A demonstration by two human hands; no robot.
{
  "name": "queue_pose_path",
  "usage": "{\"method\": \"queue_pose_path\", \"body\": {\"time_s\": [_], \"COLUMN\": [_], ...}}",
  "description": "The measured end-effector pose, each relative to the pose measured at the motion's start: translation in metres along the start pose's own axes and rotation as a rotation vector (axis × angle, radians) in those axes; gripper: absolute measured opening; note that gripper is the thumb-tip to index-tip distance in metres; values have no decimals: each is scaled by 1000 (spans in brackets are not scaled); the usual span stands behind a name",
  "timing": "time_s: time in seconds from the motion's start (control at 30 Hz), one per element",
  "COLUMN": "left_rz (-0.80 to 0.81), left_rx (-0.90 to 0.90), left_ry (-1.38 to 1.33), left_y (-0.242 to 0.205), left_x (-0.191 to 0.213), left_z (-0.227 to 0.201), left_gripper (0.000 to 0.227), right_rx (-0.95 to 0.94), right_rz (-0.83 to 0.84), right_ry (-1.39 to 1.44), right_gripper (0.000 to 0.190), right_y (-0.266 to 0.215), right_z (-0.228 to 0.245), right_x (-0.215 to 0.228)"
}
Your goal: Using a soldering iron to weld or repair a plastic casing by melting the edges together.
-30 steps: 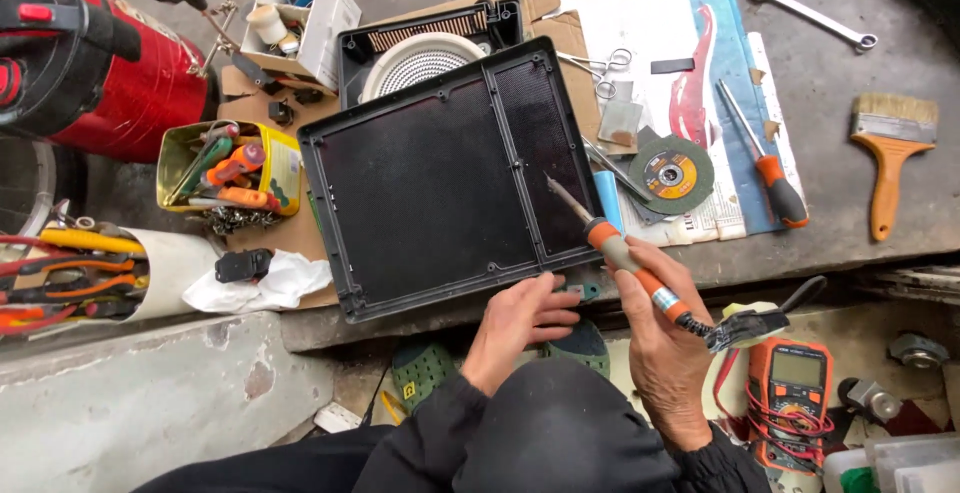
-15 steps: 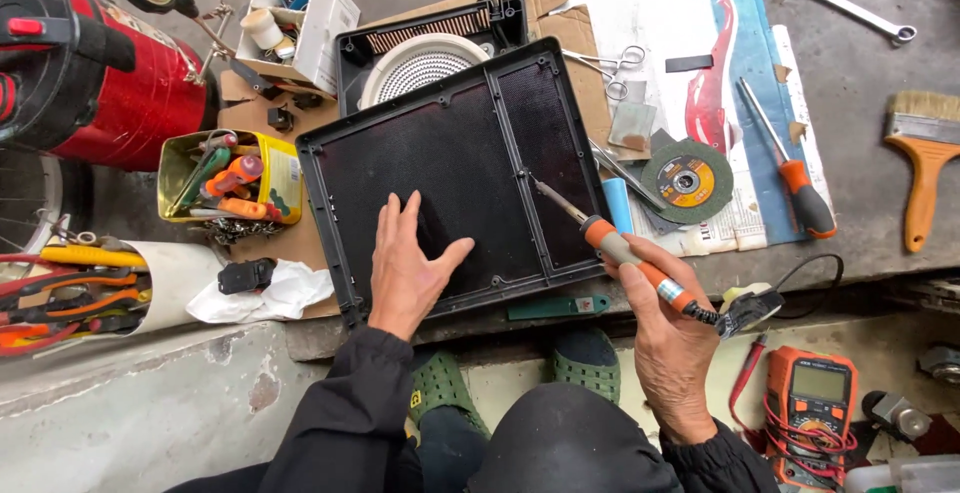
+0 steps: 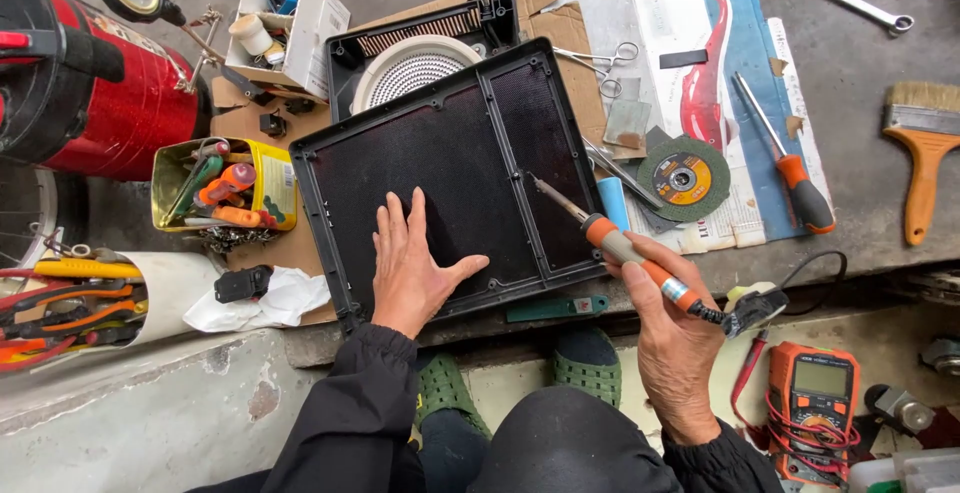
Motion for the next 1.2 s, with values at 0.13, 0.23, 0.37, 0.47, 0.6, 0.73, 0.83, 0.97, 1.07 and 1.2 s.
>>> {"method": "queue_pose_path", "body": {"time_s": [0.13,0.23,0.37,0.47,0.6,0.73,0.83,0.97,1.07,1.2], "left_rz": [1,32,20,21,18,20,17,-2,-17,-10], "left_rx": [2,19,12,10,9,15,7,-11,-19,-8], "left_ry": [-11,-15,-1,4,-2,3,-12,-18,-11,15], "left_y": [-1,-2,-1,-1,-2,0,-1,-1,2,5], "left_x": [3,3,1,0,0,-2,-3,-5,-8,-12], "left_z": [-2,-3,-2,-1,-1,1,1,3,6,9], "left_gripper": [126,124,125,125,125,127,126,126,128,131], "right_rx": [6,-21,-13,47,221,303,326,429,472,498], "right_rz": [6,21,43,68,124,187,213,280,323,377], "right_ry": [13,48,93,-1,-164,-181,-194,-304,-356,-407], "right_gripper": [31,35,33,29,28,30,33,39,43,50], "right_y": [-1,-3,-5,-6,-11,-16,-19,-23,-25,-28], "right_z": [-2,-7,-10,-8,-6,-1,1,-1,-7,-12], "right_x": [-1,-3,-6,-7,-10,-22,-30,-37,-45,-55]}}
Point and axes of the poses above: each hand's wrist, its own y-axis towards the middle knuckle, its own x-axis out of the back of the hand, z = x × y, the point moved 6 cm from there along y, towards the middle knuckle, and after that the axes turned 13 degrees about y, right-handed, at the moved point
